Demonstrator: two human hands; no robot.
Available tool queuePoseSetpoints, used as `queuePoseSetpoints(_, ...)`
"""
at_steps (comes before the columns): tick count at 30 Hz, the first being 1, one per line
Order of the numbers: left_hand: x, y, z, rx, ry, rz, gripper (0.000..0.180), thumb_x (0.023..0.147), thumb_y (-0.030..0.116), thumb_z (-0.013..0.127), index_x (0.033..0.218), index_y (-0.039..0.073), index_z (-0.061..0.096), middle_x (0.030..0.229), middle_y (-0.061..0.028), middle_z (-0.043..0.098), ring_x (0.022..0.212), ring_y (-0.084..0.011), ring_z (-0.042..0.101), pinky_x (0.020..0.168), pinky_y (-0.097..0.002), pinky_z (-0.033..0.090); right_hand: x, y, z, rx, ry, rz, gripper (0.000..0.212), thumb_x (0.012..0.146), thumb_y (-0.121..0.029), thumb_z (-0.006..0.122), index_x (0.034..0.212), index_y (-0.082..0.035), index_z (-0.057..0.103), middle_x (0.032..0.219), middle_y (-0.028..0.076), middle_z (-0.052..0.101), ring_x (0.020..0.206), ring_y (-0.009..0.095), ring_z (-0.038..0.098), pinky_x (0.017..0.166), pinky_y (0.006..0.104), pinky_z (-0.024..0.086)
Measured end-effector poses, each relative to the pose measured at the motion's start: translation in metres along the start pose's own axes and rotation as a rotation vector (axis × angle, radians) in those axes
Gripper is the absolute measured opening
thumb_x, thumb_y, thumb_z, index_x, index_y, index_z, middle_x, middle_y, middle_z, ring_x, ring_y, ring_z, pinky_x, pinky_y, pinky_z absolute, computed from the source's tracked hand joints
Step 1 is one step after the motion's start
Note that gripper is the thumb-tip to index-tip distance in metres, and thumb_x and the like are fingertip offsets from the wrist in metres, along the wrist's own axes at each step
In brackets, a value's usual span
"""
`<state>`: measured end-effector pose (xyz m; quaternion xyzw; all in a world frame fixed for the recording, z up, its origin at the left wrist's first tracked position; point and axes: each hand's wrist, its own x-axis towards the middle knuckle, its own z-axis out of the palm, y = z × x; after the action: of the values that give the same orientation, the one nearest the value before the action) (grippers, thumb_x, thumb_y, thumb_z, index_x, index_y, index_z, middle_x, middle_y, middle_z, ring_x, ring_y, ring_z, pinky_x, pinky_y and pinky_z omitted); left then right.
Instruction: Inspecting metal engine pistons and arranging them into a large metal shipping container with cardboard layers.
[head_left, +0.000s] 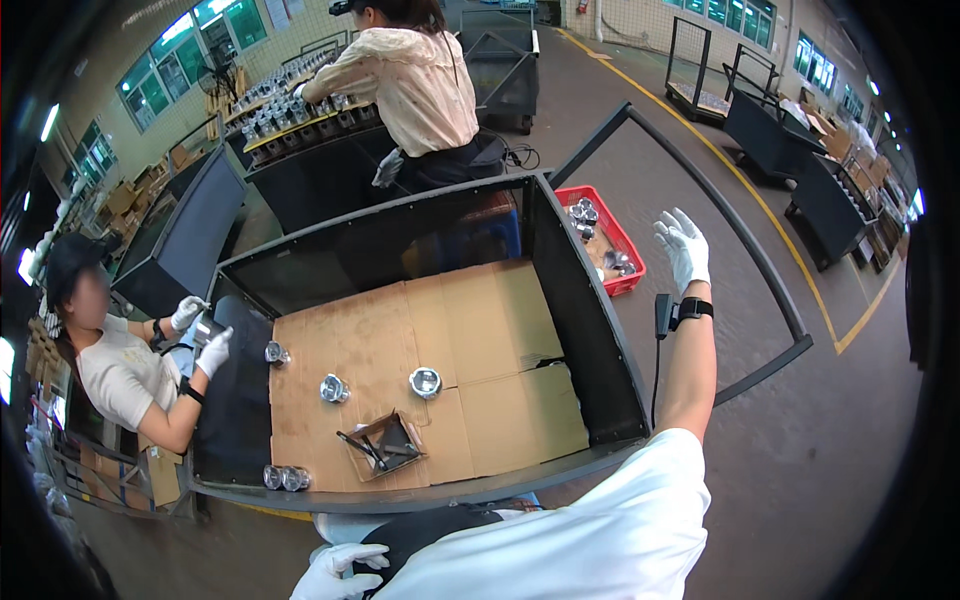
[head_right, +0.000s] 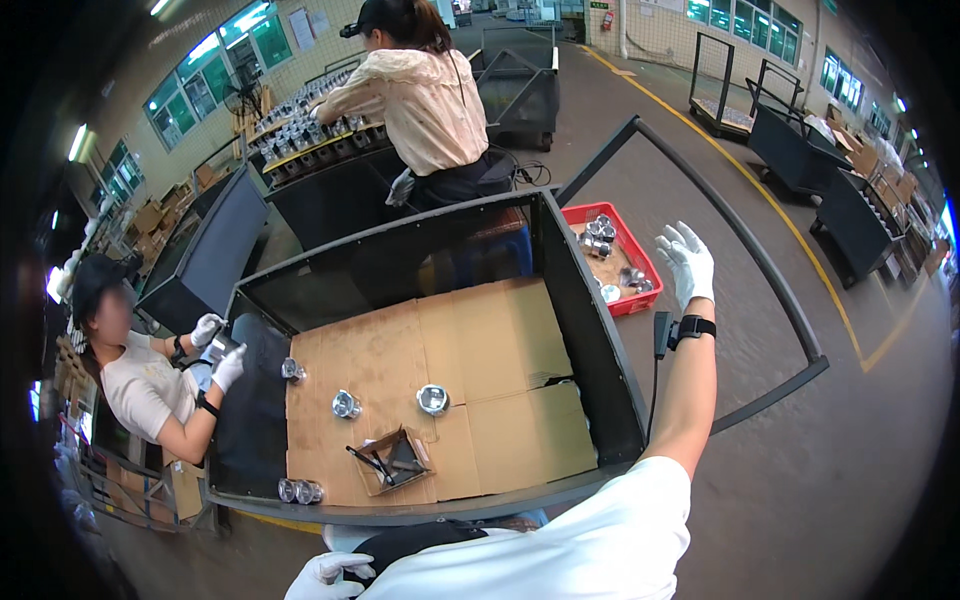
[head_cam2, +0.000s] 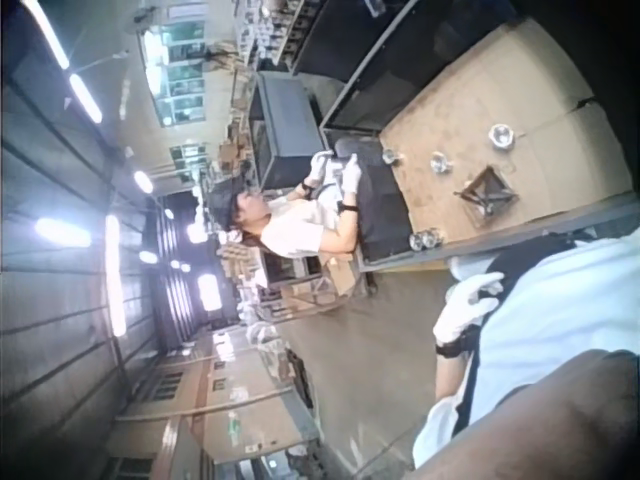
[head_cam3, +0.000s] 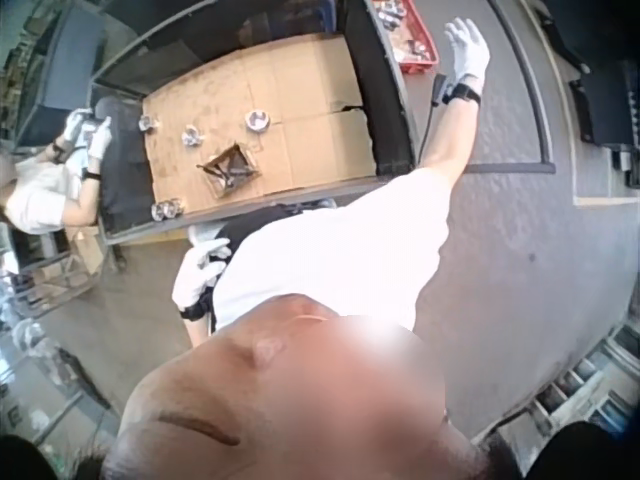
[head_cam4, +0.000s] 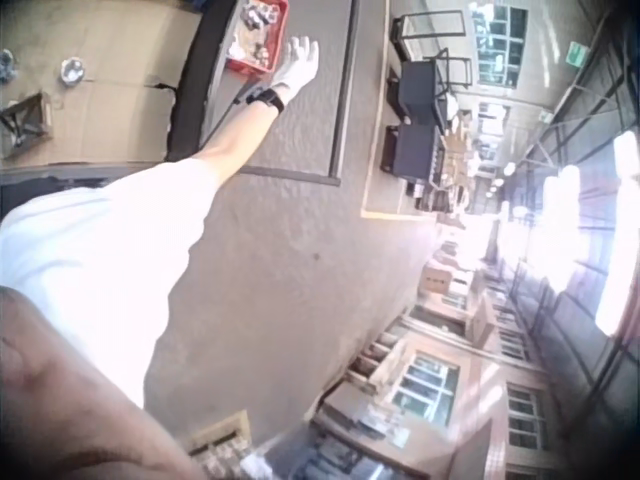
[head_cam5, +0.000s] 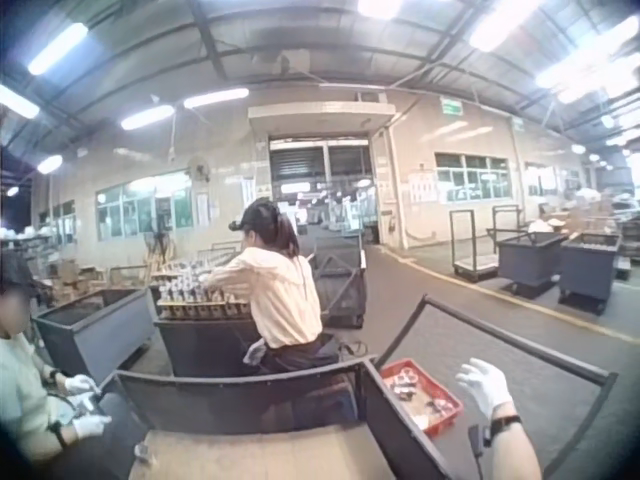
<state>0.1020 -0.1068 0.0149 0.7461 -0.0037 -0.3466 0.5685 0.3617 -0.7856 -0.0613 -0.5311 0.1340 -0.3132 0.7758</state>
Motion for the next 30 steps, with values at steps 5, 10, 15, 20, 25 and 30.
queuePoseSetpoints(5,-0.009,-0.031,-0.018,0.27,-0.085,0.102,0.04,0.079,0.012,0.08,0.118,0.007,0.071,0.095,-0.0052,0.072,0.088,-0.0168,0.065,0.08,-0.0292,0.051,-0.024,-0.002,0.066,-0.148,-0.172,0.0,0.051,0.091,-0.002,0.058,0.141,0.003,0.048,0.133,0.02,0.059,0.105,0.024,0.066,0.092,0.0347,0.054)
queuePoseSetpoints(10,-0.014,-0.065,-0.006,0.288,0.121,0.537,0.013,0.082,0.02,0.075,0.082,0.007,0.075,0.067,-0.01,0.06,0.064,-0.0263,0.055,0.062,-0.0361,0.04,-0.104,0.003,0.213,-0.328,-0.604,0.039,0.041,0.094,-0.01,0.059,0.133,0.001,0.057,0.114,0.013,0.071,0.092,0.015,0.068,0.085,0.0287,0.054)
queuePoseSetpoints(15,-0.06,-0.13,0.023,-0.264,0.465,0.385,0.026,0.087,0.016,0.068,0.066,0.002,0.064,0.065,-0.0074,0.056,0.067,-0.0226,0.052,0.07,-0.0352,0.041,-0.23,0.137,0.372,-0.517,-1.269,0.29,0.034,0.096,-0.013,0.058,0.126,0.002,0.061,0.103,0.01,0.071,0.085,0.015,0.068,0.078,0.0276,0.054)
queuePoseSetpoints(20,-0.121,-0.177,0.015,-0.692,0.962,0.512,0.053,0.094,0.032,0.057,0.053,0.0,0.055,0.058,-0.0105,0.052,0.057,-0.0253,0.048,0.066,-0.0387,0.04,-0.406,0.308,0.48,-0.849,-2.073,0.009,0.045,0.082,-0.024,0.062,0.12,-0.001,0.067,0.115,0.022,0.069,0.106,0.037,0.066,0.096,0.039,0.05)
queuePoseSetpoints(25,-0.151,-0.162,-0.011,-0.636,1.202,0.44,0.048,0.094,0.029,0.056,0.057,-0.002,0.061,0.054,-0.0084,0.049,0.054,-0.0202,0.047,0.059,-0.037,0.037,-0.561,0.468,0.499,-0.974,-2.285,-0.414,0.039,0.082,-0.015,0.056,0.118,-0.004,0.068,0.109,0.021,0.07,0.107,0.039,0.065,0.091,0.042,0.053)
queuePoseSetpoints(30,-0.151,-0.142,-0.002,-1.01,1.223,-0.329,0.043,0.087,0.037,0.065,0.063,0.002,0.058,0.066,-0.0029,0.055,0.055,-0.008,0.041,0.051,-0.0255,0.028,-0.64,0.548,0.524,-0.811,-1.718,0.882,0.027,0.09,-0.022,0.057,0.104,-0.002,0.067,0.098,0.018,0.071,0.083,0.034,0.069,0.075,0.0429,0.055)
